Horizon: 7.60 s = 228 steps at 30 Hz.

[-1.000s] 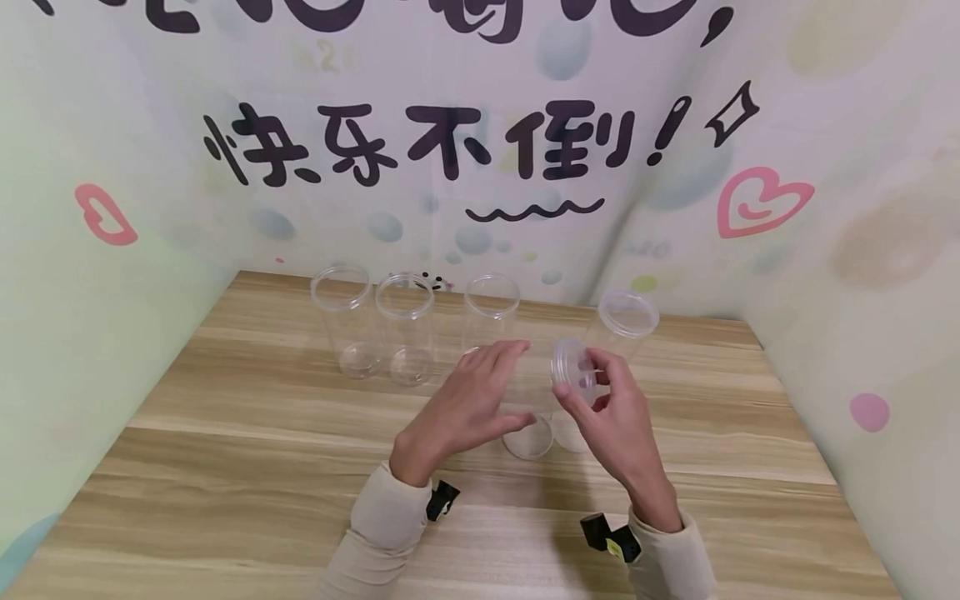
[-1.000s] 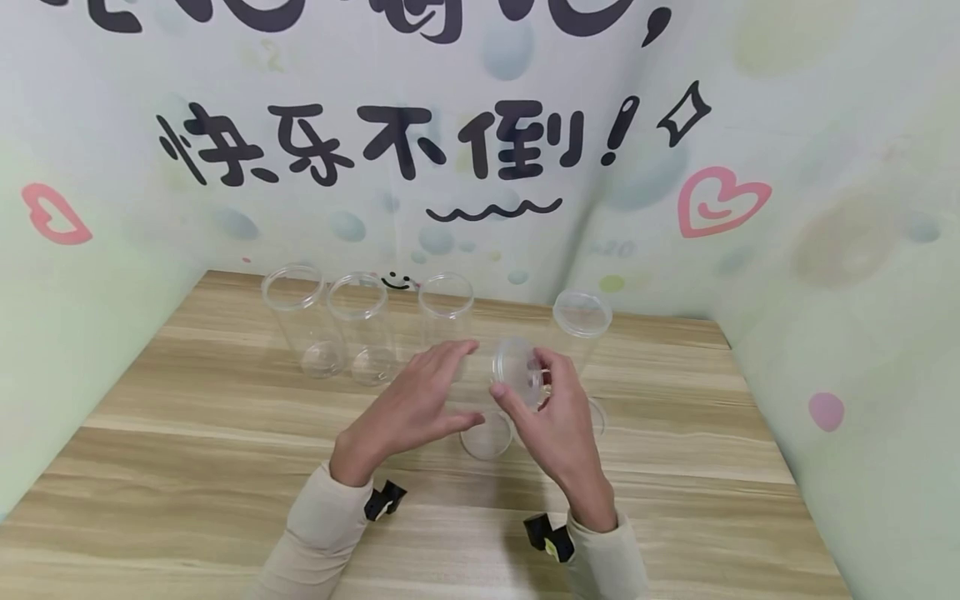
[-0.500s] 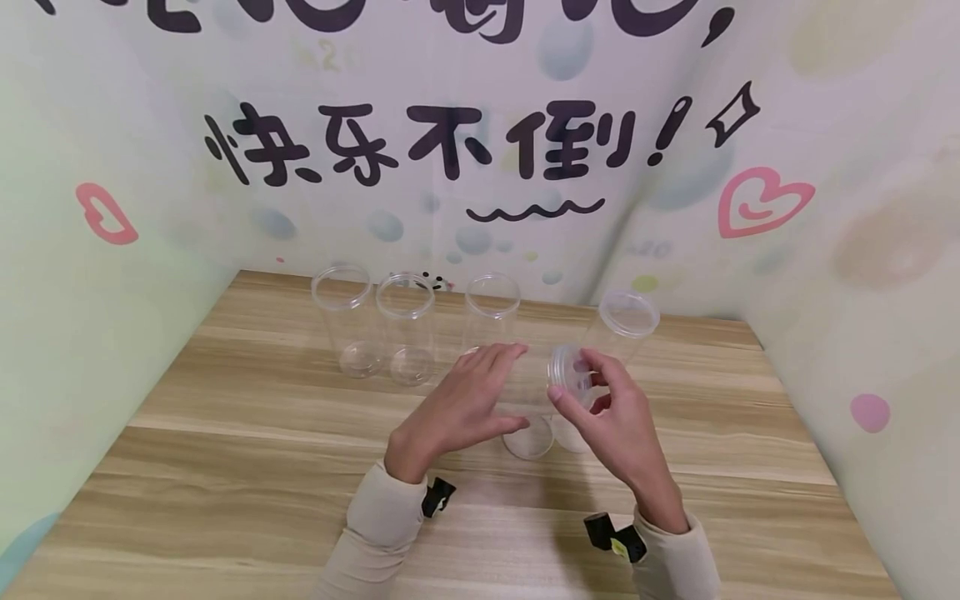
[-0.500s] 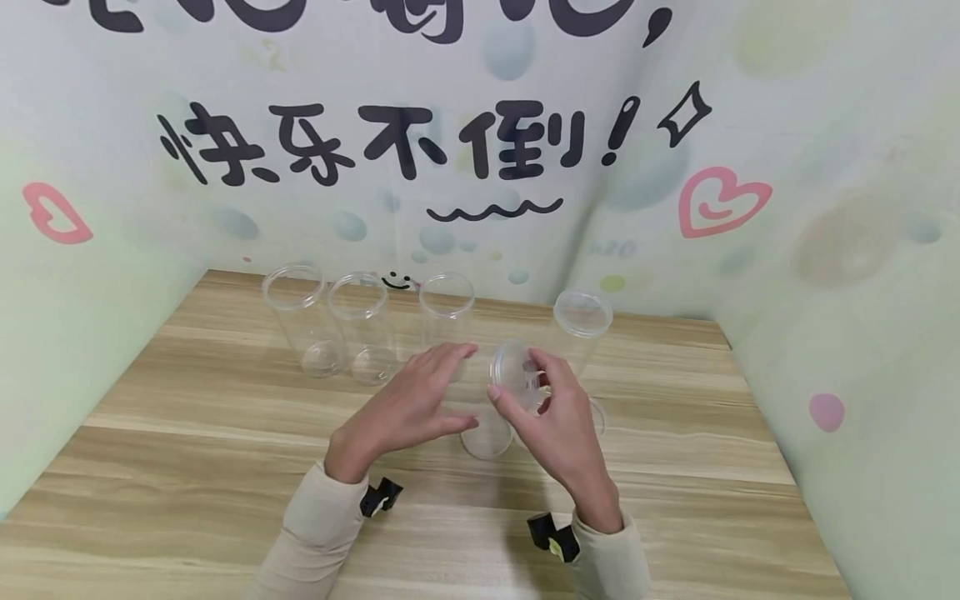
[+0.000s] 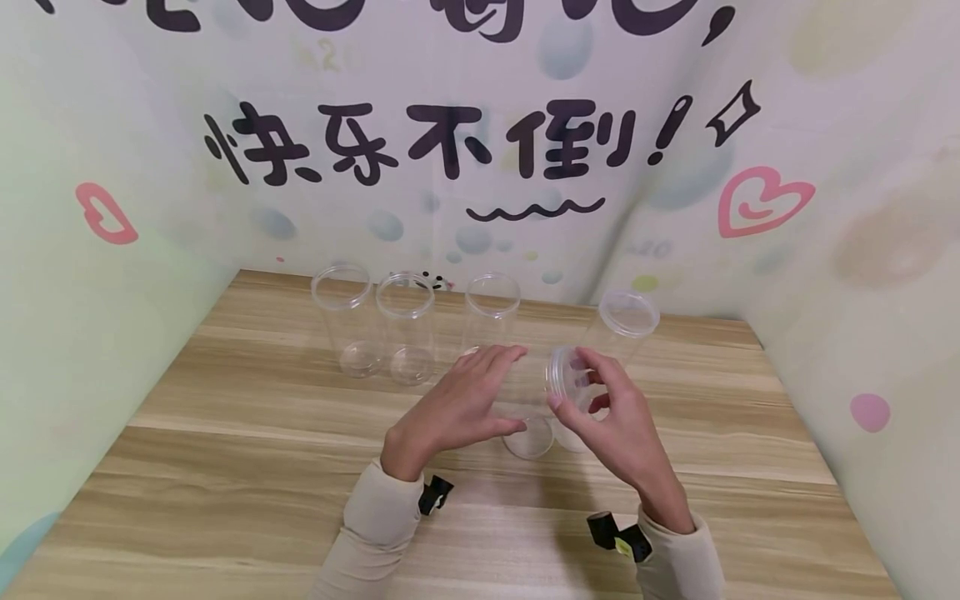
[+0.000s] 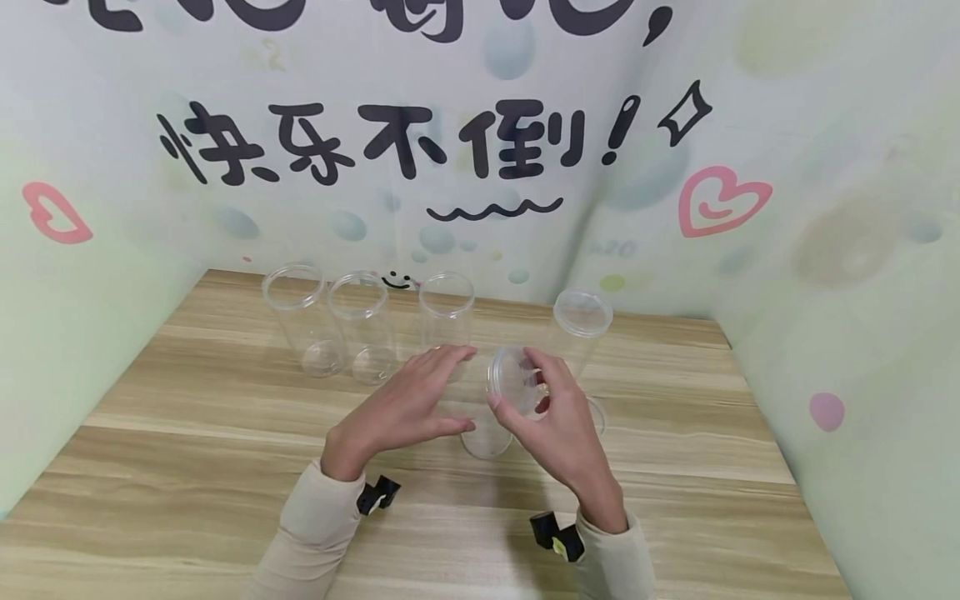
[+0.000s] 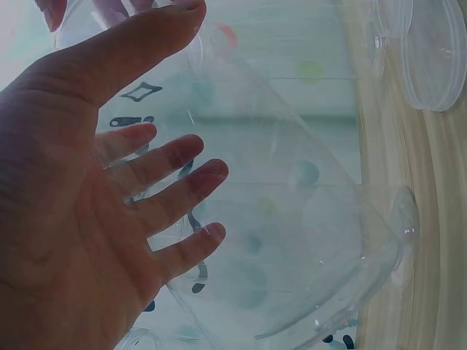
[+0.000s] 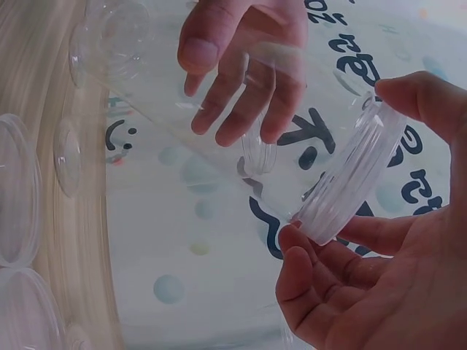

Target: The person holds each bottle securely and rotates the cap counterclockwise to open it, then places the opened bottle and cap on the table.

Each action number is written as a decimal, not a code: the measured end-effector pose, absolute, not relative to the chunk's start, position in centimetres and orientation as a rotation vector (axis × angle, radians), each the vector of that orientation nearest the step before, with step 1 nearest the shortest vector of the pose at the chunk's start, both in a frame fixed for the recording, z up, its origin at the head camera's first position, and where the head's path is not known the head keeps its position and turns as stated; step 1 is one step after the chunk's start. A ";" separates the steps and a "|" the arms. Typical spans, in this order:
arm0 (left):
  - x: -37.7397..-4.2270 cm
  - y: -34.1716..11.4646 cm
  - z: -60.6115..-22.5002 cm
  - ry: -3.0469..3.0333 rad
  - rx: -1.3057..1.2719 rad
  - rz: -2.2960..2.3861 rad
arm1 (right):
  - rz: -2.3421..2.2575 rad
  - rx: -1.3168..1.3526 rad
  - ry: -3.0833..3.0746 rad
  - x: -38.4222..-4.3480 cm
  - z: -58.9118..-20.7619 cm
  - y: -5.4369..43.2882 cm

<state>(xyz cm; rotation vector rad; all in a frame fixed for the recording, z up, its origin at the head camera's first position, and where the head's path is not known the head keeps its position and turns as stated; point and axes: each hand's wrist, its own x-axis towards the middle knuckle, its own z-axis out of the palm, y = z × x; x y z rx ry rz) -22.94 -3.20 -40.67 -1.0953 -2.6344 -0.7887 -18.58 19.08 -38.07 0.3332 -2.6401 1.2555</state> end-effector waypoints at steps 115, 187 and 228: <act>-23.1 -3.3 -40.8 -2.731 -1.158 -0.972 | 1.289 0.623 -2.566 -18.5 -38.2 20.2; -23.2 -6.3 -41.6 -2.759 -0.894 -1.185 | 1.354 0.522 -2.601 -18.0 -39.0 21.6; -23.8 -10.3 -43.7 -2.797 -0.587 -1.513 | 1.145 0.386 -2.784 -17.8 -41.4 24.8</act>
